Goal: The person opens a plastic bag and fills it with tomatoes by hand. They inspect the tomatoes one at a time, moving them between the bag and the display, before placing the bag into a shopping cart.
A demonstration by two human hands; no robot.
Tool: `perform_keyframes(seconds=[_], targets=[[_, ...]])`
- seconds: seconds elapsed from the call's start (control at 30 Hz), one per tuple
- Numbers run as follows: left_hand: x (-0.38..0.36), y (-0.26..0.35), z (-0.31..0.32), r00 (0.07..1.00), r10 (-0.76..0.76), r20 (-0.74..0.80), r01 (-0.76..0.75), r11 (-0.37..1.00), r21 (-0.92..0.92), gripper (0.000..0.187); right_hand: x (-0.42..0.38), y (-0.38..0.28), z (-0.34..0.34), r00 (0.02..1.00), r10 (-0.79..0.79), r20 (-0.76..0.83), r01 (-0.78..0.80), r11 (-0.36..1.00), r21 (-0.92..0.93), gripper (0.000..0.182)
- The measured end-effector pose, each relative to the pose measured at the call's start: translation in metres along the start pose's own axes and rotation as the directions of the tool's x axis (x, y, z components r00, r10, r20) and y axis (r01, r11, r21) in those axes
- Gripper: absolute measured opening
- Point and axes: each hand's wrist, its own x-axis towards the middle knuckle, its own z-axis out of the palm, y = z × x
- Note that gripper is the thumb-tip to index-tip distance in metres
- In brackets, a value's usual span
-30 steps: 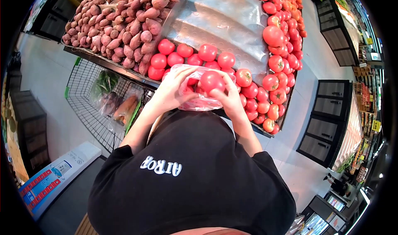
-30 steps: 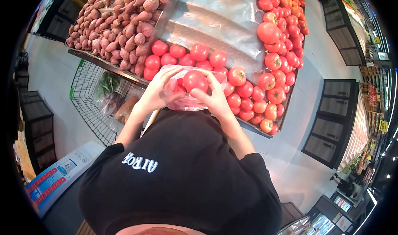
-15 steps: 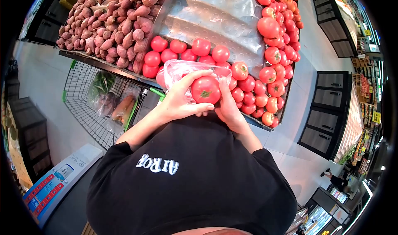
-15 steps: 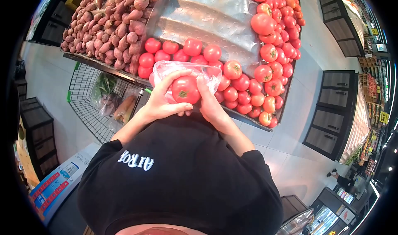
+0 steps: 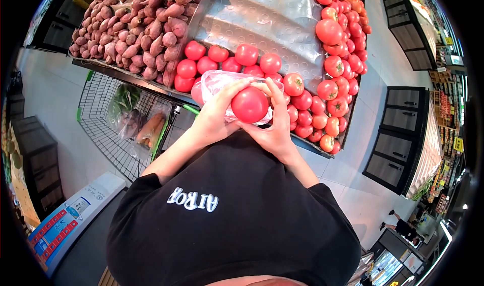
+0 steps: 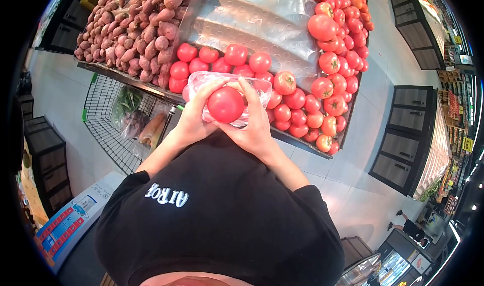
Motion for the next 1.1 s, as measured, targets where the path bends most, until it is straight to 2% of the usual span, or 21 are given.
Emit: perform_keyframes(seconds=[0.1, 0.2, 0.23, 0.33, 0.4, 0.47, 0.5, 0.53, 0.57, 0.6, 0.67, 0.77, 0.87, 1.03, 1.1], targets=[[-0.006, -0.004, 0.001, 0.995, -0.098, 0.036, 0.101, 0.992, -0.076, 0.089, 0.001, -0.009, -0.001, 1.0, 0.006, 0.03, -0.003, 0.996, -0.092, 0.095], [-0.007, -0.008, 0.004, 0.993, -0.119, -0.015, 0.116, 0.984, -0.132, 0.089, 0.005, -0.012, -0.002, 0.993, 0.028, 0.111, -0.012, 0.99, -0.141, 0.088], [-0.003, -0.014, 0.004, 0.994, -0.094, -0.048, 0.086, 0.986, -0.142, 0.084, 0.007, -0.011, -0.002, 0.989, 0.032, 0.143, -0.01, 0.988, -0.151, 0.086], [0.005, -0.043, -0.002, 0.947, -0.306, -0.095, 0.308, 0.951, 0.004, 0.08, 0.011, -0.01, -0.001, 0.986, 0.055, 0.156, -0.025, 0.983, -0.183, 0.078], [0.024, -0.074, -0.009, 0.927, -0.296, -0.232, 0.342, 0.92, 0.192, 0.071, 0.008, -0.002, -0.001, 0.974, 0.096, 0.204, -0.061, 0.983, -0.174, 0.063], [0.043, -0.098, -0.026, 0.908, -0.315, -0.275, 0.385, 0.887, 0.255, 0.072, 0.007, 0.0, -0.002, 0.958, 0.119, 0.263, -0.077, 0.984, -0.163, 0.055], [0.052, -0.114, -0.031, 0.906, -0.306, -0.293, 0.39, 0.873, 0.294, 0.073, 0.008, -0.002, -0.002, 0.957, 0.114, 0.267, -0.063, 0.979, -0.194, 0.046], [0.06, -0.133, -0.035, 0.903, -0.295, -0.312, 0.395, 0.856, 0.333, 0.074, 0.008, 0.0, -0.002, 0.951, 0.085, 0.299, -0.014, 0.972, -0.234, 0.046], [0.066, -0.154, -0.039, 0.929, -0.197, -0.314, 0.305, 0.886, 0.349, 0.075, 0.006, 0.004, -0.003, 0.941, 0.059, 0.332, 0.036, 0.961, -0.273, 0.045], [0.072, -0.163, -0.04, 0.933, -0.133, -0.335, 0.28, 0.852, 0.442, 0.071, 0.005, 0.008, -0.004, 0.929, 0.035, 0.367, 0.086, 0.947, -0.31, 0.045], [0.08, -0.18, -0.041, 0.924, -0.19, -0.333, 0.328, 0.841, 0.431, 0.072, 0.003, 0.009, -0.004, 0.916, 0.075, 0.393, 0.054, 0.95, -0.307, 0.042], [0.085, -0.192, -0.045, 0.921, -0.306, -0.241, 0.389, 0.755, 0.528, 0.075, 0.0, 0.009, -0.007, 0.902, 0.125, 0.414, 0.016, 0.947, -0.322, 0.039], [0.084, -0.201, -0.044, 0.914, -0.352, -0.203, 0.4, 0.685, 0.609, 0.08, -0.002, 0.01, -0.011, 0.903, 0.161, 0.399, -0.011, 0.936, -0.352, 0.036], [0.081, -0.21, -0.04, 0.937, -0.278, -0.21, 0.342, 0.625, 0.702, 0.076, -0.003, 0.019, -0.01, 0.918, 0.124, 0.376, 0.016, 0.937, -0.348, 0.034], [0.078, -0.208, -0.04, 0.915, -0.346, -0.208, 0.39, 0.623, 0.678, 0.079, -0.001, 0.021, -0.011, 0.917, 0.131, 0.377, 0.013, 0.935, -0.356, 0.033]])
